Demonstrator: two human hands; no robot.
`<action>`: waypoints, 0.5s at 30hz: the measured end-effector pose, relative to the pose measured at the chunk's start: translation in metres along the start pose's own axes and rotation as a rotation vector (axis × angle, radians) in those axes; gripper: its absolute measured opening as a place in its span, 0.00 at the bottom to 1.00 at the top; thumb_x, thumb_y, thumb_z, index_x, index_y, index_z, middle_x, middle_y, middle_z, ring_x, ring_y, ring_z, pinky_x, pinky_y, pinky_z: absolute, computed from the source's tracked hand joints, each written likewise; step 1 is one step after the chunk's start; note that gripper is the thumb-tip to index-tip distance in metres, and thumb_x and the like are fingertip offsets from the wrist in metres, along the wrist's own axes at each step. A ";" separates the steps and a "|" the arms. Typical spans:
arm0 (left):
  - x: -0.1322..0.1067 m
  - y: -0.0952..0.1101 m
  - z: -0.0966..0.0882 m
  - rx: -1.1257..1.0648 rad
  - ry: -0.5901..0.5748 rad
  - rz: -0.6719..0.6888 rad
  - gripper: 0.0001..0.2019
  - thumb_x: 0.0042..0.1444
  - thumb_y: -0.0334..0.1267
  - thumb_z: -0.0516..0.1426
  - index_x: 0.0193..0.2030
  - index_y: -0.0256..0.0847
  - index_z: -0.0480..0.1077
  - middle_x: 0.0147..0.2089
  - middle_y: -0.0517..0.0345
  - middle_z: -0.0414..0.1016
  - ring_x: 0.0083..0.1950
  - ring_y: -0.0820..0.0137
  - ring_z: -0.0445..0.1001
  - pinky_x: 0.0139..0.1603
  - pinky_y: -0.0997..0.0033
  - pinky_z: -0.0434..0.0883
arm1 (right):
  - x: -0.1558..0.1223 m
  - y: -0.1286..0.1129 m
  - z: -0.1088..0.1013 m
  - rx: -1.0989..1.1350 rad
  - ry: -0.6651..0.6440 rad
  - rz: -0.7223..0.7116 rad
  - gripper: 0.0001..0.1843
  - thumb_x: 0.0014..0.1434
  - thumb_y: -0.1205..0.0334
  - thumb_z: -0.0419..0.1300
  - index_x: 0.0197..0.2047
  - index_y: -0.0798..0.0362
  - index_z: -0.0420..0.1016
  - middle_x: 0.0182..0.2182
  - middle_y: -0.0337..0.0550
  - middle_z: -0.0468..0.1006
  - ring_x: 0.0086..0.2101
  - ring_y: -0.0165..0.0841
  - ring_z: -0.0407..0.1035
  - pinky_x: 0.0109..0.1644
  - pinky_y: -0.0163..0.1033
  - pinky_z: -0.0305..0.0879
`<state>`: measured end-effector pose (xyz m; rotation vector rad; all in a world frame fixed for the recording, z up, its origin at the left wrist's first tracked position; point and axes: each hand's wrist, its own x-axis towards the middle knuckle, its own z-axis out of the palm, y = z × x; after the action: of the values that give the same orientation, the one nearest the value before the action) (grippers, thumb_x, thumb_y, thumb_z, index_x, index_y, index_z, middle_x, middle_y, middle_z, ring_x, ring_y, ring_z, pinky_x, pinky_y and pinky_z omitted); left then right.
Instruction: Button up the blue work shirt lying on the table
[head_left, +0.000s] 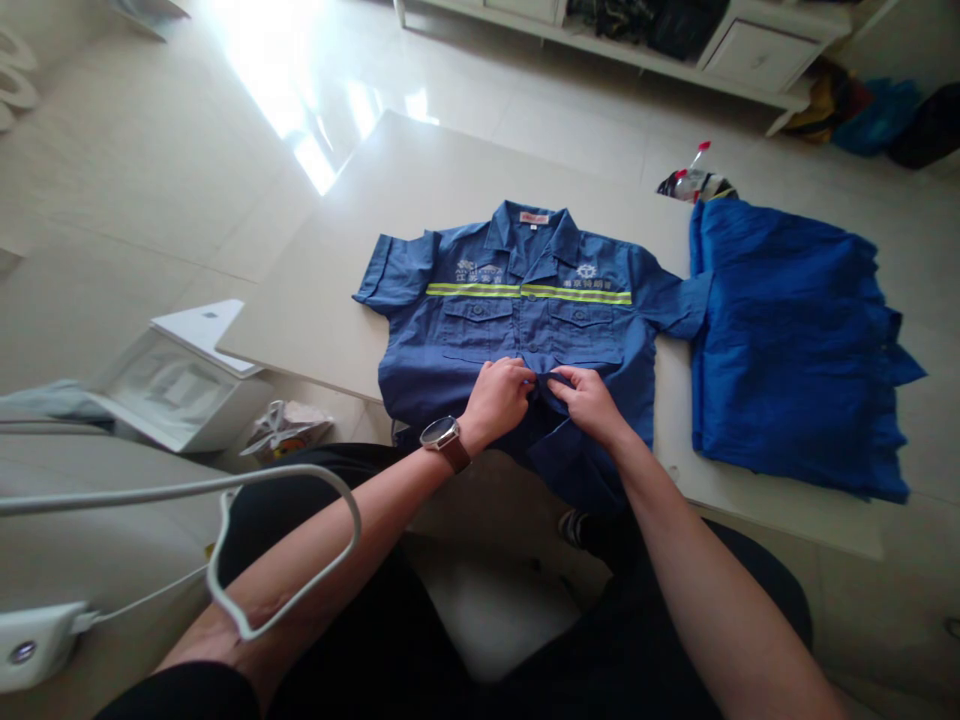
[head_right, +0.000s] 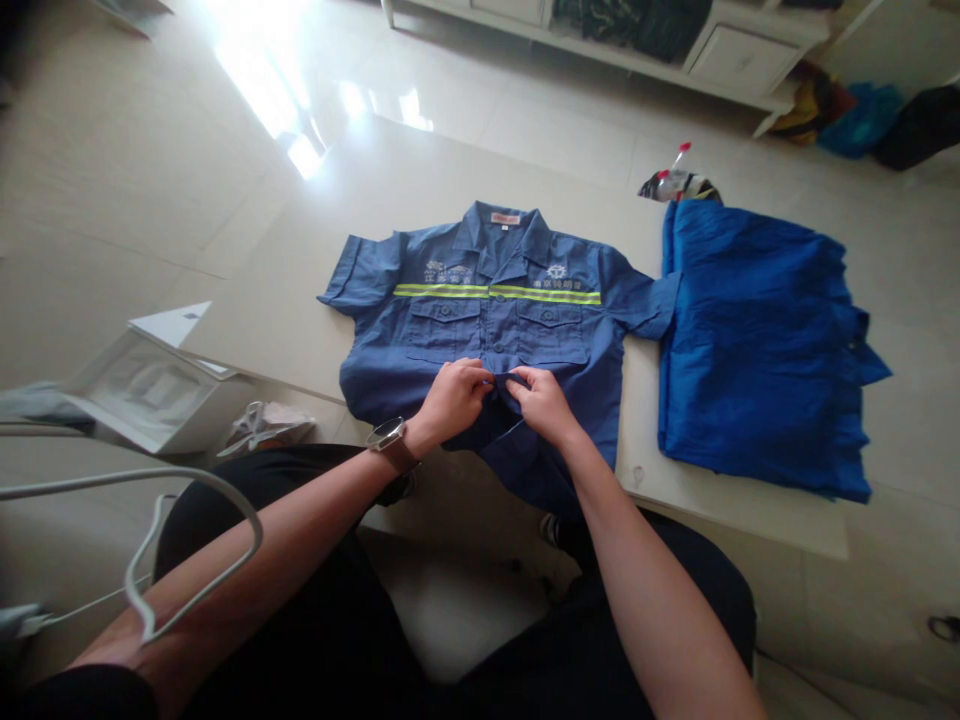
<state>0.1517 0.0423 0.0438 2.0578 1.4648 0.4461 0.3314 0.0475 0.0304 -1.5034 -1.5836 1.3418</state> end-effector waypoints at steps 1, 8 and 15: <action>0.000 0.000 0.001 -0.003 0.006 0.015 0.13 0.64 0.31 0.54 0.38 0.42 0.81 0.41 0.52 0.79 0.47 0.62 0.75 0.49 0.62 0.67 | -0.001 -0.001 0.001 -0.040 0.032 -0.020 0.15 0.56 0.50 0.59 0.31 0.53 0.77 0.27 0.40 0.76 0.30 0.34 0.66 0.36 0.39 0.60; -0.003 -0.001 0.004 -0.007 0.021 0.057 0.13 0.65 0.32 0.53 0.37 0.42 0.81 0.40 0.52 0.78 0.47 0.63 0.75 0.48 0.63 0.67 | -0.008 -0.006 0.003 -0.308 0.206 -0.070 0.13 0.59 0.52 0.60 0.33 0.53 0.80 0.28 0.42 0.80 0.30 0.35 0.70 0.35 0.38 0.59; -0.002 0.001 0.002 0.018 -0.023 0.020 0.14 0.65 0.33 0.53 0.41 0.43 0.82 0.41 0.51 0.79 0.45 0.63 0.75 0.48 0.64 0.68 | -0.013 -0.015 0.009 -0.425 0.302 -0.108 0.13 0.61 0.55 0.58 0.30 0.51 0.77 0.29 0.45 0.81 0.32 0.38 0.73 0.38 0.38 0.62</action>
<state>0.1529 0.0395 0.0433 2.0866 1.4411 0.4172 0.3202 0.0345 0.0443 -1.7376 -1.7875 0.7014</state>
